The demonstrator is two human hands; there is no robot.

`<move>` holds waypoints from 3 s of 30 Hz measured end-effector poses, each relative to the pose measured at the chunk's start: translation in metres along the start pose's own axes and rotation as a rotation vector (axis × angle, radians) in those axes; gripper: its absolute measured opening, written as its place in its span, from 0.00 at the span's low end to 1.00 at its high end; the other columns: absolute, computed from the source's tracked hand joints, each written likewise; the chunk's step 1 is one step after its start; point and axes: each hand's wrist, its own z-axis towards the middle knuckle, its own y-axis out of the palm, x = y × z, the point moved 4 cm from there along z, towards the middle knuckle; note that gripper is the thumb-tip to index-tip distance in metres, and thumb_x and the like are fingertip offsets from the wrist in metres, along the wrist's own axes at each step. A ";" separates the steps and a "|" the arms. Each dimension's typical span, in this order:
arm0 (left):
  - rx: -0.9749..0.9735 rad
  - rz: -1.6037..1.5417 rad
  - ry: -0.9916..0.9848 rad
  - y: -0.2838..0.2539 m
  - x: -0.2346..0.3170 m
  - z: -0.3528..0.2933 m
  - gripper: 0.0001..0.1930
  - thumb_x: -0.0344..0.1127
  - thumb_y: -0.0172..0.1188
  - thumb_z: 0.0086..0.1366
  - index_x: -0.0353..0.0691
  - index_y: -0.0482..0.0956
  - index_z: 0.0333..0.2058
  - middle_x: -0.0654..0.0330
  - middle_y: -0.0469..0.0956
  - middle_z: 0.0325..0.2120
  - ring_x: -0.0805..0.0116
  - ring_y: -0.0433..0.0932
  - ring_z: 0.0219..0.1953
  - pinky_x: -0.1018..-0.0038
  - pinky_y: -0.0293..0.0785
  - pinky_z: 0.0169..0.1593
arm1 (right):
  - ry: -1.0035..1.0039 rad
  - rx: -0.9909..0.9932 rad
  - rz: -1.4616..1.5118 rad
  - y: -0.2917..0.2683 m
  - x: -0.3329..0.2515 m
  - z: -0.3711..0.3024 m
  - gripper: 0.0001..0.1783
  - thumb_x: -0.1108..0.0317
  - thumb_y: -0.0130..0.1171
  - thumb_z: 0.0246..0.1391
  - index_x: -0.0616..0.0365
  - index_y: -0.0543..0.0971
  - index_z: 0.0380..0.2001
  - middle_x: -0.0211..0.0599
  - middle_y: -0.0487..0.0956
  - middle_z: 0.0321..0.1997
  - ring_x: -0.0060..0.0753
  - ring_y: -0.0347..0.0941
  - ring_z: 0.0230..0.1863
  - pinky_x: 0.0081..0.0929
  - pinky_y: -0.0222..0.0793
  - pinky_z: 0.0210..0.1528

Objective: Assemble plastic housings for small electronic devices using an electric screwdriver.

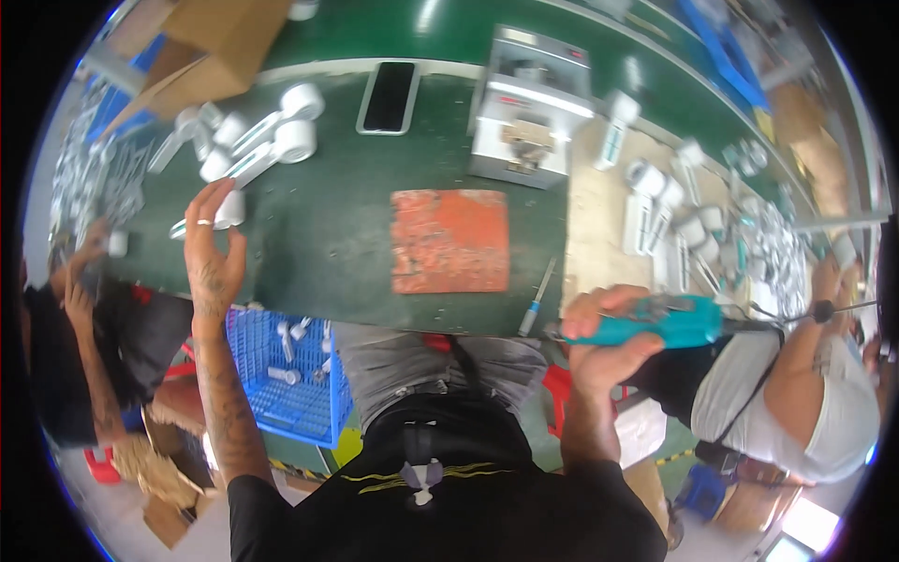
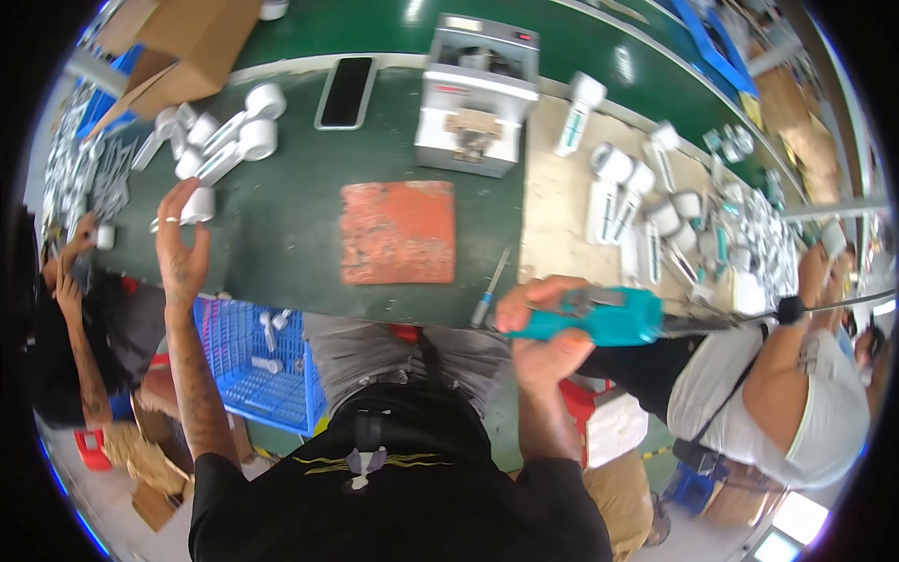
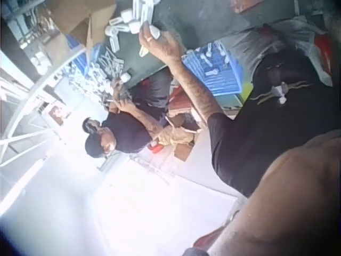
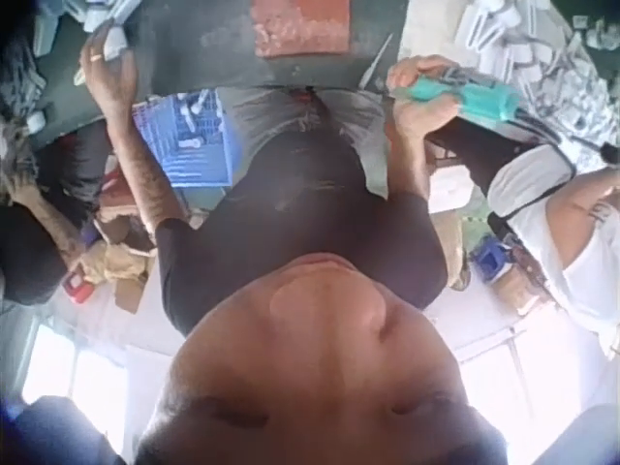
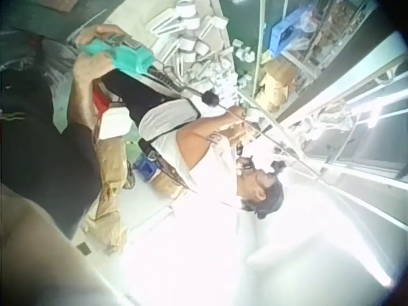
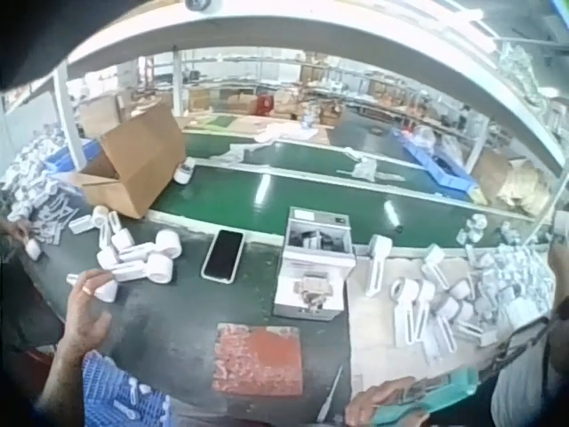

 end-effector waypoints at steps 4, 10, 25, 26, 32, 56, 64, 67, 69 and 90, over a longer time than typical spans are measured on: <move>-0.178 -0.523 0.069 0.072 0.164 0.052 0.16 0.33 0.63 0.66 0.40 0.79 0.52 0.48 0.79 0.49 0.52 0.79 0.53 0.61 0.75 0.56 | -0.075 0.007 -0.167 -0.014 -0.005 -0.006 0.45 0.24 0.58 0.52 0.63 0.70 0.39 0.34 0.68 0.19 0.31 0.67 0.19 0.30 0.65 0.23; -0.006 -0.649 0.320 0.259 0.365 0.127 0.24 0.43 0.60 0.67 0.31 0.72 0.54 0.44 0.75 0.52 0.43 0.72 0.57 0.57 0.68 0.61 | -0.085 0.034 -0.146 -0.040 -0.015 -0.019 0.43 0.33 0.68 0.52 0.69 0.74 0.44 0.35 0.75 0.25 0.29 0.74 0.26 0.26 0.71 0.30; -0.012 -0.938 0.076 0.217 0.351 0.103 0.13 0.37 0.68 0.57 0.37 0.82 0.38 0.51 0.80 0.35 0.48 0.81 0.38 0.57 0.77 0.44 | 0.014 0.062 -0.287 -0.068 -0.028 -0.019 0.41 0.38 0.69 0.54 0.70 0.75 0.48 0.35 0.77 0.29 0.28 0.75 0.31 0.25 0.70 0.34; -0.017 -0.926 0.059 0.202 0.337 0.093 0.13 0.37 0.68 0.57 0.37 0.82 0.38 0.51 0.80 0.35 0.48 0.81 0.38 0.57 0.77 0.44 | 0.017 0.055 -0.279 -0.065 -0.027 -0.015 0.40 0.39 0.68 0.55 0.70 0.74 0.48 0.35 0.77 0.29 0.29 0.75 0.32 0.26 0.69 0.35; -0.374 -0.751 0.073 0.140 0.246 0.042 0.10 0.37 0.67 0.61 0.40 0.84 0.39 0.57 0.79 0.33 0.52 0.82 0.43 0.60 0.78 0.46 | -0.057 0.038 -0.279 -0.039 -0.015 -0.006 0.41 0.33 0.55 0.63 0.70 0.72 0.48 0.38 0.74 0.27 0.30 0.73 0.28 0.29 0.68 0.31; -0.355 -0.599 0.217 0.163 0.182 0.027 0.12 0.41 0.59 0.68 0.46 0.85 0.45 0.60 0.79 0.42 0.57 0.75 0.47 0.57 0.68 0.57 | -0.277 -0.145 -0.310 0.087 0.038 0.160 0.27 0.47 0.50 0.72 0.66 0.72 0.38 0.37 0.71 0.22 0.32 0.70 0.21 0.30 0.68 0.26; -0.396 -0.650 0.182 0.160 0.185 0.029 0.12 0.40 0.58 0.68 0.46 0.84 0.46 0.61 0.79 0.42 0.57 0.75 0.48 0.55 0.67 0.59 | -0.192 -0.132 -0.272 0.078 0.030 0.116 0.37 0.36 0.51 0.67 0.69 0.74 0.41 0.35 0.71 0.21 0.32 0.69 0.22 0.31 0.68 0.27; -0.406 -0.635 0.177 0.162 0.184 0.027 0.12 0.40 0.58 0.68 0.46 0.84 0.47 0.60 0.79 0.42 0.57 0.75 0.49 0.54 0.67 0.60 | -0.198 -0.149 -0.272 0.081 0.036 0.113 0.37 0.36 0.52 0.66 0.69 0.74 0.41 0.35 0.71 0.21 0.32 0.69 0.22 0.31 0.68 0.27; -0.349 -0.617 0.190 0.161 0.184 0.025 0.12 0.40 0.58 0.68 0.46 0.84 0.46 0.60 0.79 0.42 0.57 0.75 0.49 0.53 0.67 0.60 | -0.197 -0.158 -0.268 0.080 0.040 0.112 0.36 0.37 0.52 0.67 0.68 0.73 0.40 0.36 0.71 0.21 0.32 0.69 0.22 0.31 0.68 0.28; -0.359 -0.591 0.207 0.162 0.186 0.024 0.13 0.40 0.58 0.68 0.45 0.83 0.47 0.57 0.79 0.43 0.52 0.76 0.49 0.54 0.69 0.60 | -0.227 -0.141 -0.226 0.081 0.027 0.130 0.25 0.50 0.53 0.71 0.67 0.74 0.39 0.34 0.72 0.21 0.29 0.71 0.22 0.27 0.68 0.26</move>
